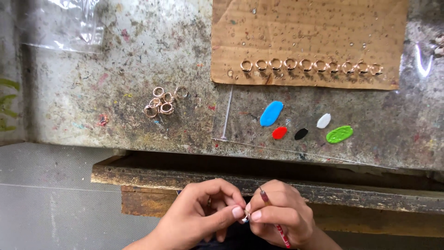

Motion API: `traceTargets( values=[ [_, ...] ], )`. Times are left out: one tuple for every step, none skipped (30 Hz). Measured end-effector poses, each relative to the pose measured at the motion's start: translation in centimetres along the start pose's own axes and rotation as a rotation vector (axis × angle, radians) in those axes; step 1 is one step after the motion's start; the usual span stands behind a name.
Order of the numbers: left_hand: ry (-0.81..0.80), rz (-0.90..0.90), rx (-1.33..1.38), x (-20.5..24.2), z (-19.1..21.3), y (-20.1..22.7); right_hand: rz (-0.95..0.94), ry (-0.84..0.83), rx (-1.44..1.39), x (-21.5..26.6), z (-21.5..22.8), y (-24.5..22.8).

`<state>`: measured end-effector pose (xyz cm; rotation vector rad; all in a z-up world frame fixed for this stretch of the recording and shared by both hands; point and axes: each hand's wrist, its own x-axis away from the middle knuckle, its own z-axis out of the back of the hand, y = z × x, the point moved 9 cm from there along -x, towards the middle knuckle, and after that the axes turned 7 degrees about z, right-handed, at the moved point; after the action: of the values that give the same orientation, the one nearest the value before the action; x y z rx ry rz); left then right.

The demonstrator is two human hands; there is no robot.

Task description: Applying blue enamel to small jewelry rings using a fine-tipped needle tool.

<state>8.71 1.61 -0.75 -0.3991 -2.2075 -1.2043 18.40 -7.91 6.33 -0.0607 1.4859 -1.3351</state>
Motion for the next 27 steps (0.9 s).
traceTargets(
  values=[
    [-0.038,0.050,0.055,-0.1,-0.2,-0.2,0.003,-0.002,-0.007,-0.2,0.0,-0.1],
    [-0.039,0.042,0.048,0.0,-0.3,0.5,0.013,0.000,-0.005,0.0,-0.3,-0.3],
    [-0.048,0.086,0.009,0.1,-0.5,0.8,0.022,0.090,0.012,0.2,0.2,-0.4],
    [-0.056,0.129,-0.030,0.2,-0.6,1.1,0.030,0.179,0.028,0.4,0.7,-0.5],
    [-0.055,0.121,-0.039,0.5,-0.8,2.3,0.041,0.184,0.028,0.7,0.7,-0.8],
    [-0.041,0.079,-0.186,0.8,-1.0,3.9,0.001,0.229,0.051,1.1,1.0,-0.6],
    [-0.027,0.035,-0.333,1.1,-1.2,5.3,-0.038,0.275,0.073,1.6,1.3,-0.5],
    [-0.025,0.025,-0.342,1.0,-1.4,7.2,-0.025,0.280,0.073,1.6,1.6,-0.4],
    [0.020,-0.142,-0.595,1.2,-1.8,10.2,-0.009,0.251,0.093,1.6,1.6,-0.5],
    [0.071,-0.311,-0.844,1.6,-2.5,13.1,0.007,0.222,0.113,1.6,1.6,-0.6],
    [0.072,-0.316,-0.851,0.8,-2.8,15.0,0.014,0.227,0.113,1.7,1.9,-0.8],
    [0.176,-0.413,-1.060,0.4,-3.1,17.5,-0.020,0.185,0.125,1.8,1.8,-0.7],
    [0.283,-0.511,-1.268,0.0,-3.6,19.9,-0.052,0.144,0.138,2.0,1.7,-0.5],
    [0.285,-0.518,-1.274,-1.2,-3.2,21.1,-0.044,0.149,0.138,1.8,1.6,-0.9],
    [0.359,-0.513,-1.416,-2.5,-2.8,22.2,-0.102,0.160,0.164,1.9,1.7,-0.8],
    [0.434,-0.507,-1.557,-3.7,-2.3,23.4,-0.160,0.170,0.189,2.0,1.8,-0.7],
    [0.437,-0.508,-1.560,-4.4,-2.1,24.2,-0.156,0.172,0.188,1.8,1.7,-1.0],
    [0.444,-0.504,-1.586,-5.2,-1.9,25.0,-0.219,0.200,0.188,2.0,1.9,-0.8],
    [0.446,-0.497,-1.612,-6.0,-1.6,25.7,-0.287,0.229,0.187,2.2,2.0,-0.7],
    [0.446,-0.495,-1.616,-6.3,-1.5,26.1,-0.287,0.232,0.185,2.2,1.9,-0.5],
    [0.442,-0.456,-1.650,-6.8,-1.3,26.2,-0.291,0.272,0.208,2.3,2.0,-0.5],
    [0.439,-0.418,-1.683,-7.3,-1.0,26.3,-0.294,0.312,0.232,2.5,2.1,-0.4],
    [0.433,-0.415,-1.684,-7.7,-1.0,26.3,-0.299,0.315,0.233,2.5,2.1,-0.3],
    [0.425,-0.422,-1.702,-8.0,-0.9,26.3,-0.291,0.313,0.256,2.5,2.0,-0.3],
    [0.421,-0.428,-1.717,-8.2,-0.8,26.3,-0.282,0.308,0.278,2.5,1.9,-0.3],
    [0.419,-0.425,-1.716,-8.5,-0.5,26.2,-0.286,0.308,0.278,2.6,1.8,0.0],
    [0.437,-0.449,-1.717,-8.7,-0.2,26.3,-0.264,0.315,0.286,2.6,1.8,-0.1]
  ],
)
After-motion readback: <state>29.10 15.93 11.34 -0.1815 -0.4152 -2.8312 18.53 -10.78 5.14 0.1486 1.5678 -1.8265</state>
